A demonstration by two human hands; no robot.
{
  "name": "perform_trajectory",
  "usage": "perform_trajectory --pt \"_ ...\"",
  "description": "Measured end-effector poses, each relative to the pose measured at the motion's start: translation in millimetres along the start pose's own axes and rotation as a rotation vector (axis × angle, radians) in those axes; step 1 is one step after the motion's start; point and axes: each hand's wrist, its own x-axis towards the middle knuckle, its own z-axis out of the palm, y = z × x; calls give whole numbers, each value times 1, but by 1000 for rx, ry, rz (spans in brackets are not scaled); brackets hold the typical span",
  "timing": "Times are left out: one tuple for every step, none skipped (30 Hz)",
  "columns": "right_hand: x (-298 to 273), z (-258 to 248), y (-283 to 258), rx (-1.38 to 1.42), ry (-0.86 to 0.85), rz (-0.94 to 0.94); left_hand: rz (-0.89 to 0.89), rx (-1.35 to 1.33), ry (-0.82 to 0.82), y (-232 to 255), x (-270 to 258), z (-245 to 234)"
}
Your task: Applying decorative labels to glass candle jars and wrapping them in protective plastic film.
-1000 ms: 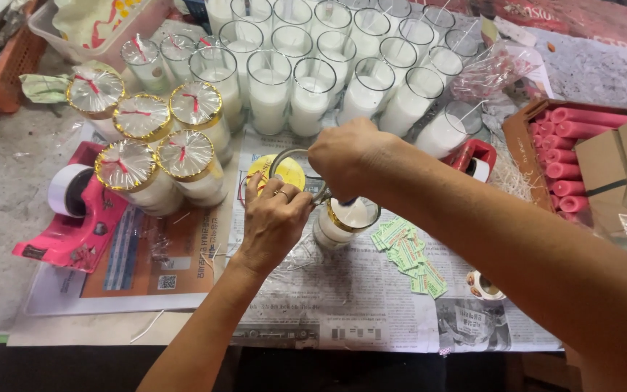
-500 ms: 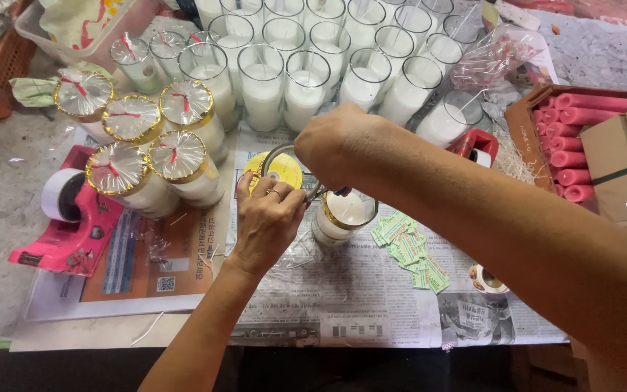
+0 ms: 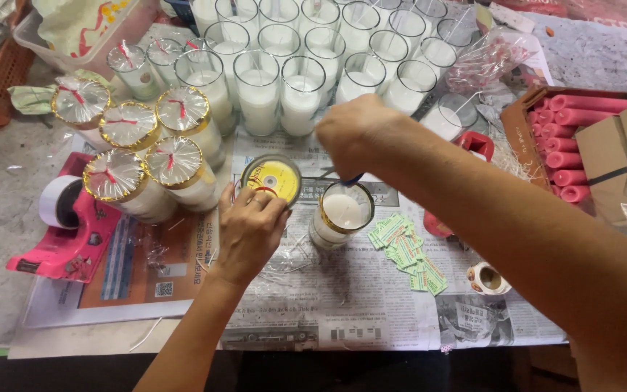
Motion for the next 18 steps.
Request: perform_trajectory --pt "0 11 13 2 -1 1 1 -1 -1 -3 -13 -2" --pt "0 22 26 64 -6 88 -17 23 -48 -6 -25 -4" --pt "1 32 39 126 -7 177 -33 49 -92 -11 -35 -5" --pt "-1 50 51 127 -3 180 -29 50 -89 -20 -58 4" --pt "-4 68 61 248 52 273 -95 80 -191 -28 -83 12" --pt "-6 87 71 369 107 365 -160 110 -292 -37 -107 21" --pt "-4 108 70 371 110 363 -159 114 -291 -32 -108 17" --pt "-2 128 68 564 138 417 -210 130 -381 -26 -109 13" --pt "0 150 65 757 163 467 -262 146 -473 -19 -110 9" --pt "21 192 62 760 164 465 -262 149 -474 0 -95 0" --pt "43 232 60 736 252 526 -267 12 -392 18 -78 -8" --pt "66 273 58 711 340 586 -271 -123 -309 37 -60 -16" --pt "73 282 50 714 342 581 -272 -118 -309 53 -48 -16" --pt "81 292 42 719 303 596 -334 -378 -331 69 -36 -15" --pt "88 302 34 725 266 613 -389 -640 -351 85 -23 -15" --pt "88 297 31 730 269 611 -387 -635 -352 87 -21 -8" --pt "87 293 28 746 230 584 -403 -660 -281 90 -18 -1" --pt "86 288 26 761 191 557 -418 -685 -210 92 -16 6"
